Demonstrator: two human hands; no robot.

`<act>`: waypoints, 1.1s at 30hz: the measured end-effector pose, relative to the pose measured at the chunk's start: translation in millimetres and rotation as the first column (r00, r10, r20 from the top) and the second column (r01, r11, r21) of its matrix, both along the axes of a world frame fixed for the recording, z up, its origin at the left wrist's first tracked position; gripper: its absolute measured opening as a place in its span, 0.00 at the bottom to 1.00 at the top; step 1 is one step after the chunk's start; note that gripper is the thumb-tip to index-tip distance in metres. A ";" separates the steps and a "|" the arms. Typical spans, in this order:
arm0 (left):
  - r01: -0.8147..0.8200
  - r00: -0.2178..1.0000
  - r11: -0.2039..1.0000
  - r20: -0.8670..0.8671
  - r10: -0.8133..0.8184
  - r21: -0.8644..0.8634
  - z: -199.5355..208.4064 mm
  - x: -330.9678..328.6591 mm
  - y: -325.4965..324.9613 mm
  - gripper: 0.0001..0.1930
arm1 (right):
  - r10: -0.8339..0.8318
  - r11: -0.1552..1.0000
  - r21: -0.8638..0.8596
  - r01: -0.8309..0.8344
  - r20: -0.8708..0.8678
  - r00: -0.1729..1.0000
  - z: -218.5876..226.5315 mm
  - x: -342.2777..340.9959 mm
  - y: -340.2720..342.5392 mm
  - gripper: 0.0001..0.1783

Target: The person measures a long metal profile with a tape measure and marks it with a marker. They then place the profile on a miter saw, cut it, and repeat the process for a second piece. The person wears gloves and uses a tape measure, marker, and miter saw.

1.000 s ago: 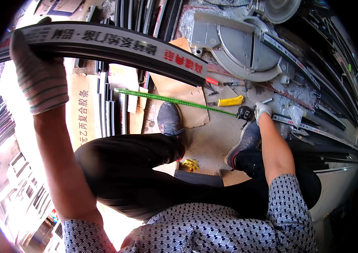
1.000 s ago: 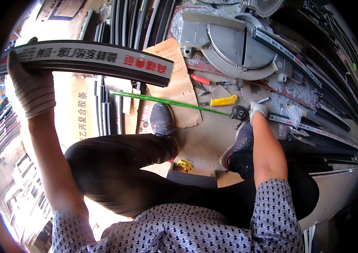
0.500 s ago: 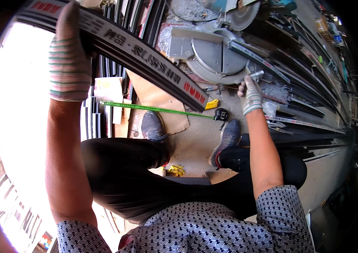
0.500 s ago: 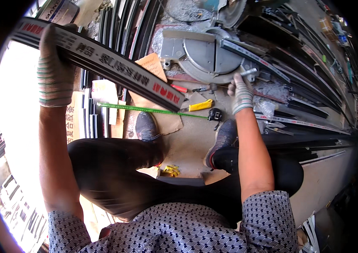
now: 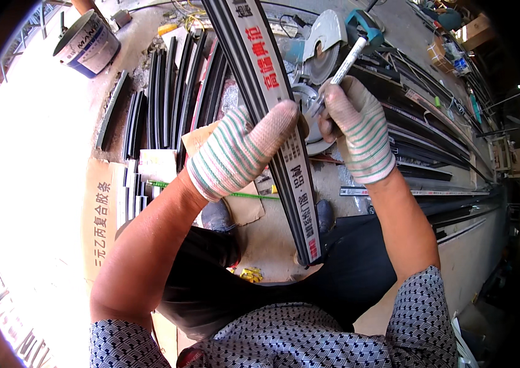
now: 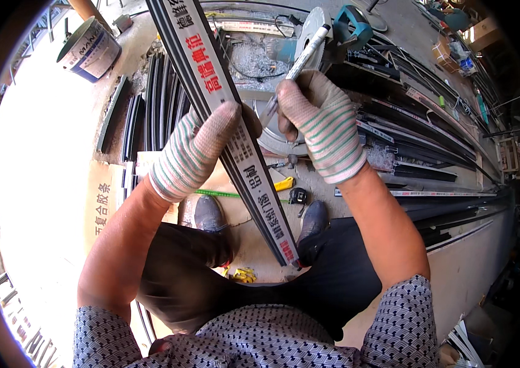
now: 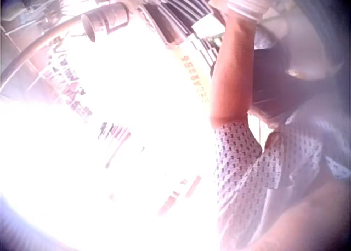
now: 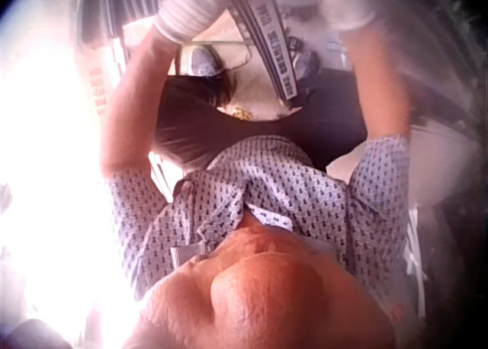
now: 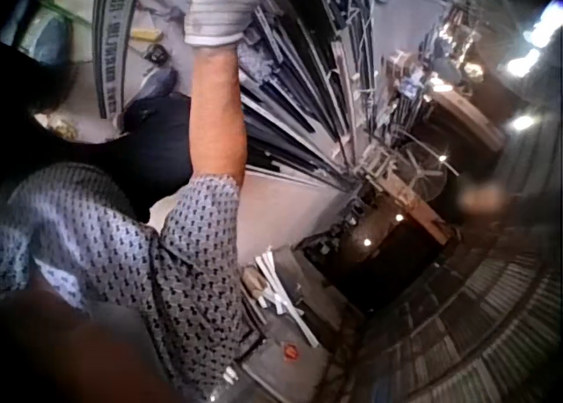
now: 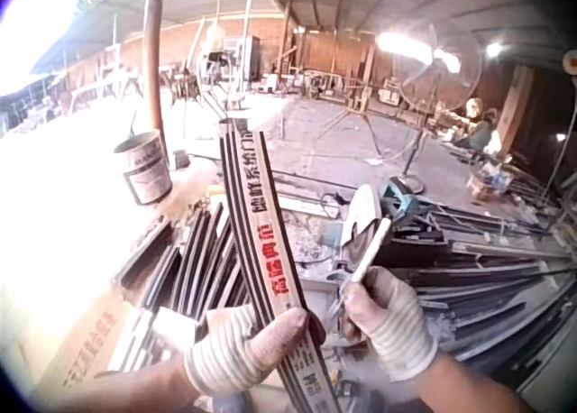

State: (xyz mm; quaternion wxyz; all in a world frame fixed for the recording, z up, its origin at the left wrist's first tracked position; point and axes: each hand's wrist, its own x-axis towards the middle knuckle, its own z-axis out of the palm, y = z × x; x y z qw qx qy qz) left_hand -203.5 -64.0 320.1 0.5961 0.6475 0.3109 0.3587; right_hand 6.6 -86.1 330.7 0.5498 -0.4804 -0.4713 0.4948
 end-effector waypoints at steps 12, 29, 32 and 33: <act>0.157 0.987 0.975 -0.012 -0.160 -0.155 -8.6 7.4 8.1 0.35 | 0.004 1.000 -0.022 -0.003 0.032 0.999 -8.8 9.8 -5.9 0.12; 0.179 0.984 0.978 0.021 -0.178 -0.111 -2.9 22.3 17.2 0.33 | 0.046 0.998 0.055 -0.041 -0.096 0.994 -8.5 28.8 -2.7 0.11; 0.171 0.985 0.981 -0.004 -0.172 -0.087 -2.2 23.4 14.3 0.33 | 0.032 0.999 0.000 -0.033 -0.192 0.981 -9.7 35.8 -2.0 0.11; 0.155 0.988 0.985 0.001 -0.156 -0.072 -0.6 24.8 13.2 0.33 | -0.063 0.998 -0.020 0.060 -0.204 0.977 -6.6 35.1 -1.9 0.11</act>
